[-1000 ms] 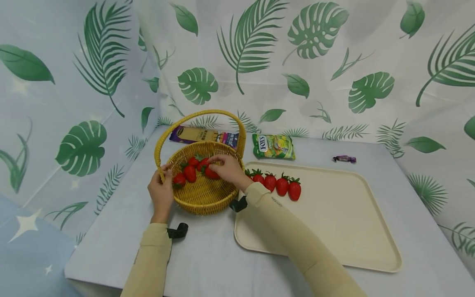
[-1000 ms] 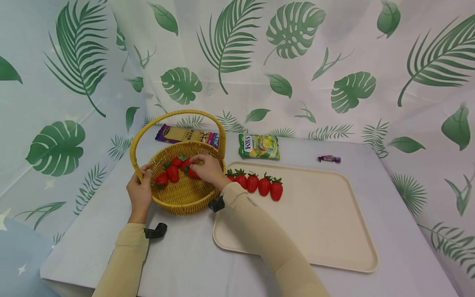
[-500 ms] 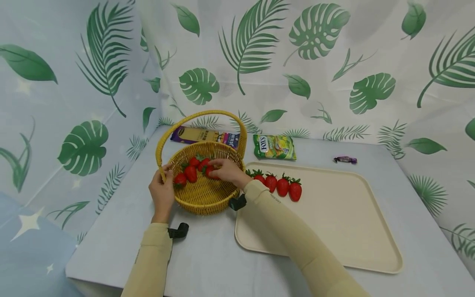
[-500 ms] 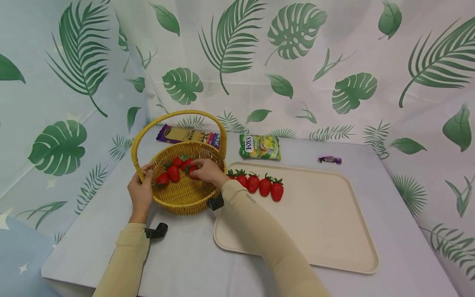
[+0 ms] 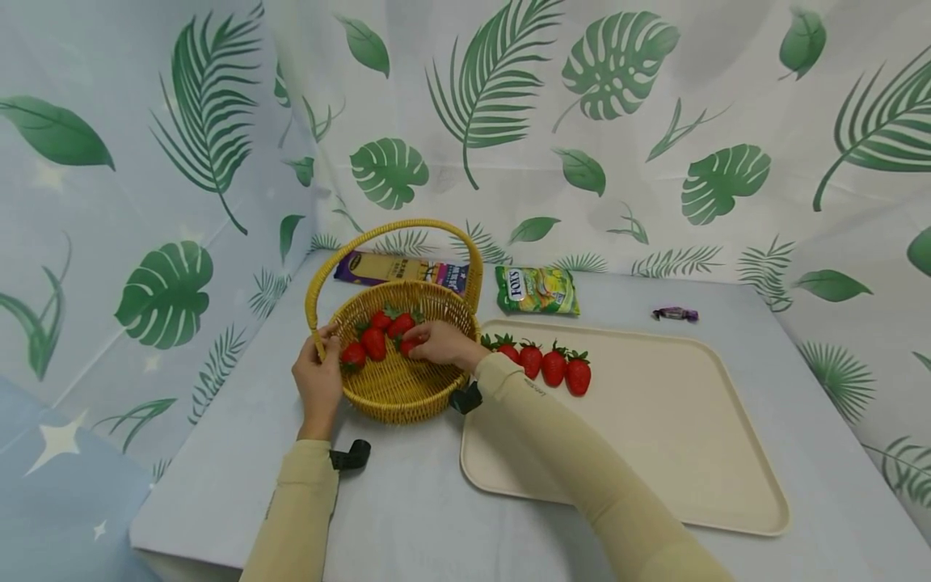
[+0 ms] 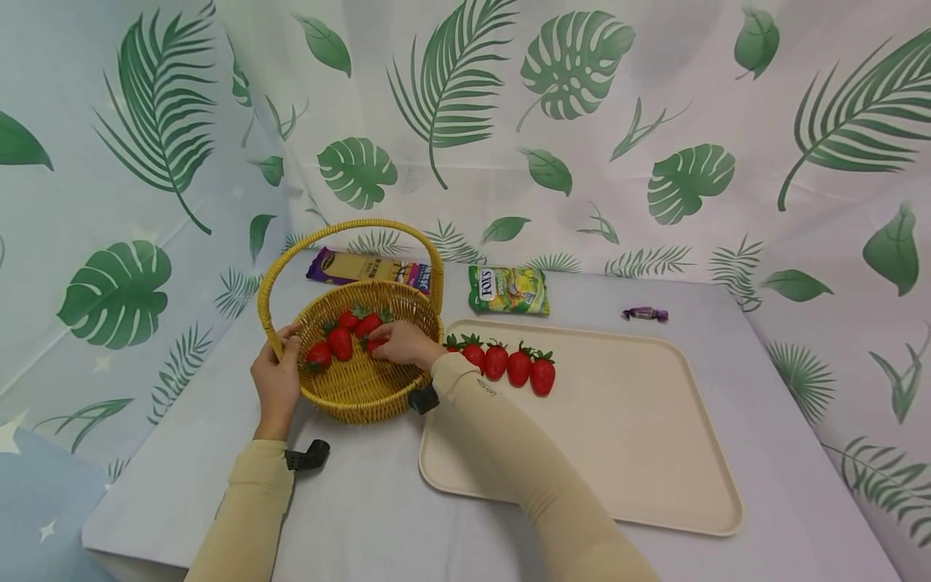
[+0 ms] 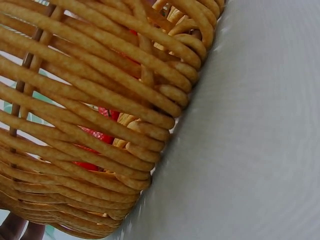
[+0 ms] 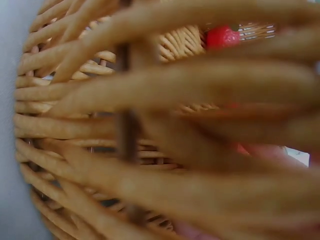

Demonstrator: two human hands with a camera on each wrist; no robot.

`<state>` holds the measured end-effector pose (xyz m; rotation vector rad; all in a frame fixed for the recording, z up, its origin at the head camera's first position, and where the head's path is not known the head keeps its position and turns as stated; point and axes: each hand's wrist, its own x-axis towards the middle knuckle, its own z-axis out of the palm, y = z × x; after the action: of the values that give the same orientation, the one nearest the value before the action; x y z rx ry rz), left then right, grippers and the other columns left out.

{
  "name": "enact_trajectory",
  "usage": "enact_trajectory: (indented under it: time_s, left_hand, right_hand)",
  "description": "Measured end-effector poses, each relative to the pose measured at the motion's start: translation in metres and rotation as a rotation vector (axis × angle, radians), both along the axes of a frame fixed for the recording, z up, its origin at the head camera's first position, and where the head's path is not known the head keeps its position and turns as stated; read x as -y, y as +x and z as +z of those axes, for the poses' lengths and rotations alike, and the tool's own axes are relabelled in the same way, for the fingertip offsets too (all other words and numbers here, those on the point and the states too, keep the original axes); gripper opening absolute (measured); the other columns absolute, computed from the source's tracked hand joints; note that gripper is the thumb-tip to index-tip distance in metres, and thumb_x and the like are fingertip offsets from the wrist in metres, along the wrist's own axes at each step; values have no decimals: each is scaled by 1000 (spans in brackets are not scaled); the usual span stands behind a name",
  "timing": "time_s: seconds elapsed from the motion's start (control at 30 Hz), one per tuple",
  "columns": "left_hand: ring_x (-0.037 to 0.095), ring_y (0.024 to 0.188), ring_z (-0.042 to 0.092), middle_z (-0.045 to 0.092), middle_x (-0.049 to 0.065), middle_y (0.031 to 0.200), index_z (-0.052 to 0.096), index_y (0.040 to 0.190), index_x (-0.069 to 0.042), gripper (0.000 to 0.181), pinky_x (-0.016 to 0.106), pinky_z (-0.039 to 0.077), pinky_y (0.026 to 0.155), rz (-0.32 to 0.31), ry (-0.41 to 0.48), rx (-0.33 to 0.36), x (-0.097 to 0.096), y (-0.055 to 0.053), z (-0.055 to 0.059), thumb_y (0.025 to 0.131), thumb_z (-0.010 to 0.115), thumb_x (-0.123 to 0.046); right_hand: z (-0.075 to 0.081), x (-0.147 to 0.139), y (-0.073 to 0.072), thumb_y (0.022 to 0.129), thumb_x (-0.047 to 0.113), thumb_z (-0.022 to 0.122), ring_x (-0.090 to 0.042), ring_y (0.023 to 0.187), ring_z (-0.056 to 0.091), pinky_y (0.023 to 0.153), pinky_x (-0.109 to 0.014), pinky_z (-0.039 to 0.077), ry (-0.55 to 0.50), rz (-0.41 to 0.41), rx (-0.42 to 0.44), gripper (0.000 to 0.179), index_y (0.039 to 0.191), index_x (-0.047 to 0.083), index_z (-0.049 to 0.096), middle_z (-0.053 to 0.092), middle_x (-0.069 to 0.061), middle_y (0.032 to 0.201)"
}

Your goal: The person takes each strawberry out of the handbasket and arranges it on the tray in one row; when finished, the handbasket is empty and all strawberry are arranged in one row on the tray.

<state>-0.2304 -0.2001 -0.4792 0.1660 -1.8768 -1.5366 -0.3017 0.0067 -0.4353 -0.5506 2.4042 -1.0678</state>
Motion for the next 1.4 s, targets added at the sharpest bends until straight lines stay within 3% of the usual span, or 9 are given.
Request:
enact_trajectory:
  time_s: [0.2,0.37,0.67,0.87,1.13,1.23,1.4]
  left_hand:
    - [4,90,57,69,19,111,69,110,3,21,19,39,73,1,2,0,0,0,0,98,59,-11]
    - [2,90,56,68,20,113,67,106,7,20,18,38,73,0,11,1,-2,1,3,98,59,-9]
    - [3,86,58,66,29,112,66,103,11,17,15,40,72,0,-1,9,-14,21,33,97,57,-1]
    - [1,81,55,66,29,111,65,104,14,18,14,39,71,9,-7,-1,-16,23,36,95,58,0]
    - [0,80,55,66,29,111,65,113,12,23,14,39,70,8,-5,16,-14,22,33,96,58,-2]
    - [-1,84,56,66,28,114,65,114,11,23,13,39,72,11,2,21,-10,16,22,97,58,-3]
    - [-1,84,56,68,25,110,68,112,6,22,14,39,72,23,5,15,-1,3,5,97,59,-7]
  right_hand:
    - [-1,1,1,93,14,67,-19,112,58,91,-32,48,27,18,-27,25,117,13,72,67,-4,123]
    - [0,1,3,89,5,68,-13,95,55,79,-25,47,34,48,-40,22,109,12,74,70,-1,116]
    - [0,1,5,87,4,70,-13,77,49,65,-23,42,67,123,-35,30,114,13,73,67,-1,99]
    - [-1,0,6,84,5,70,-14,78,48,64,-24,41,91,133,-45,31,113,17,73,62,1,94]
    - [-1,-2,8,86,6,62,-14,66,42,59,-26,35,-2,112,-162,30,114,12,72,66,-3,113]
    - [2,-3,13,88,7,59,-13,61,39,58,-26,35,-44,94,-196,33,119,10,69,64,-4,118]
    - [9,-4,22,90,9,60,-12,57,38,56,-25,36,-112,59,-231,30,119,14,69,64,-3,110]
